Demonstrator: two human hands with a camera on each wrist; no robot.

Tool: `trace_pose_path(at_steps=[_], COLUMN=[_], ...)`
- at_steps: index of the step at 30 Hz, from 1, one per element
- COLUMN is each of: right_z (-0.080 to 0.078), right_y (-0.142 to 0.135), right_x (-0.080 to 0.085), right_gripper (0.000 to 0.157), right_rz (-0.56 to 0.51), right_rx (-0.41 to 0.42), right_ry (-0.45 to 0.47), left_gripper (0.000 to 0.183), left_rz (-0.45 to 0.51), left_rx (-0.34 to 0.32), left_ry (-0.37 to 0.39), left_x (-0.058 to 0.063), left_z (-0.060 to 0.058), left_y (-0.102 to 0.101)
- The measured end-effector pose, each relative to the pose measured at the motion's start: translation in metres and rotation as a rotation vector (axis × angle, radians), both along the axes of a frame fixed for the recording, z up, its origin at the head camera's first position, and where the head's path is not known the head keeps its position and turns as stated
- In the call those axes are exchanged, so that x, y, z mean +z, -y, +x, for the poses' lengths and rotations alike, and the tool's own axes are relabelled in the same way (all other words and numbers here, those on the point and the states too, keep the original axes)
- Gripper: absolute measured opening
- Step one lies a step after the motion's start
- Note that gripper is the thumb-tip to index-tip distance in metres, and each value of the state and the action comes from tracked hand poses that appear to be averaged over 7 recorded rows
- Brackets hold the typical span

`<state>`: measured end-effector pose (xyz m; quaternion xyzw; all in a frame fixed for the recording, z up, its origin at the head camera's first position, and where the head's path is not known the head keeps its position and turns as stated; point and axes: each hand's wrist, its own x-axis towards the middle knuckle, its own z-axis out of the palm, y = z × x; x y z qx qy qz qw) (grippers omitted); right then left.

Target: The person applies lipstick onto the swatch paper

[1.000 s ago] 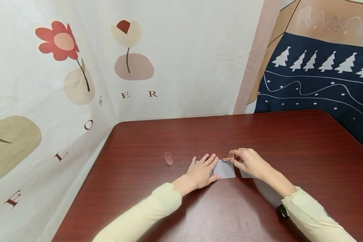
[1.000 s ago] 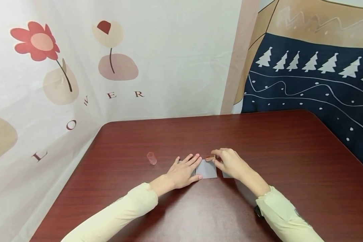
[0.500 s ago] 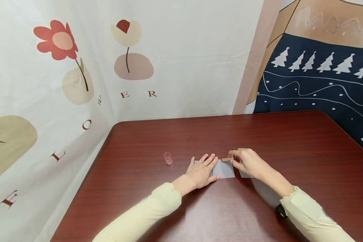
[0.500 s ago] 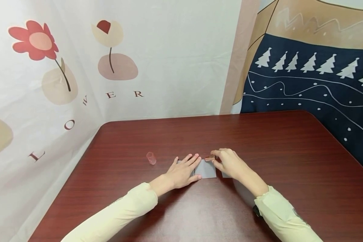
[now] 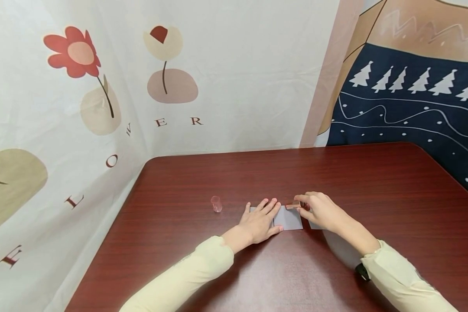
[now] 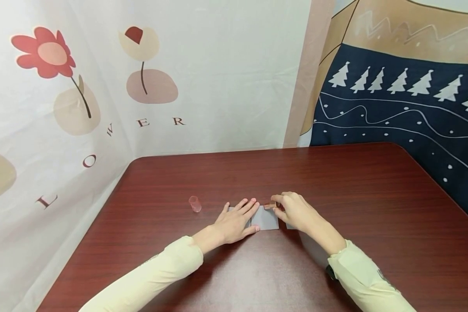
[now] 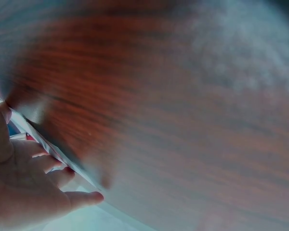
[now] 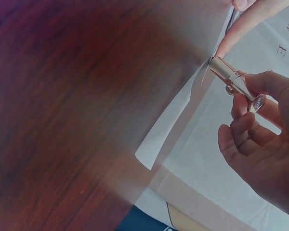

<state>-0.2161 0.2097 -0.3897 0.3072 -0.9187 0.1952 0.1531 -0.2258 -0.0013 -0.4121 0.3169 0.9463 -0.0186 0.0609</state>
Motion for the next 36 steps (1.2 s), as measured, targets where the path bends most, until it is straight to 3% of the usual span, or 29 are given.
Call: trace_pose_path(at_steps=[36], right_z=[0.0044], right_y=[-0.0014], right_x=[-0.0014], right_gripper=[0.023], right_rz=[-0.027], right_rx=[0.009], right_ry=[0.024], left_gripper=[0.066], left_rz=[-0.013], left_rx=[-0.003], left_ry=[-0.010], left_x=[-0.0009], left_z=[0.0006], left_y=[-0.0002])
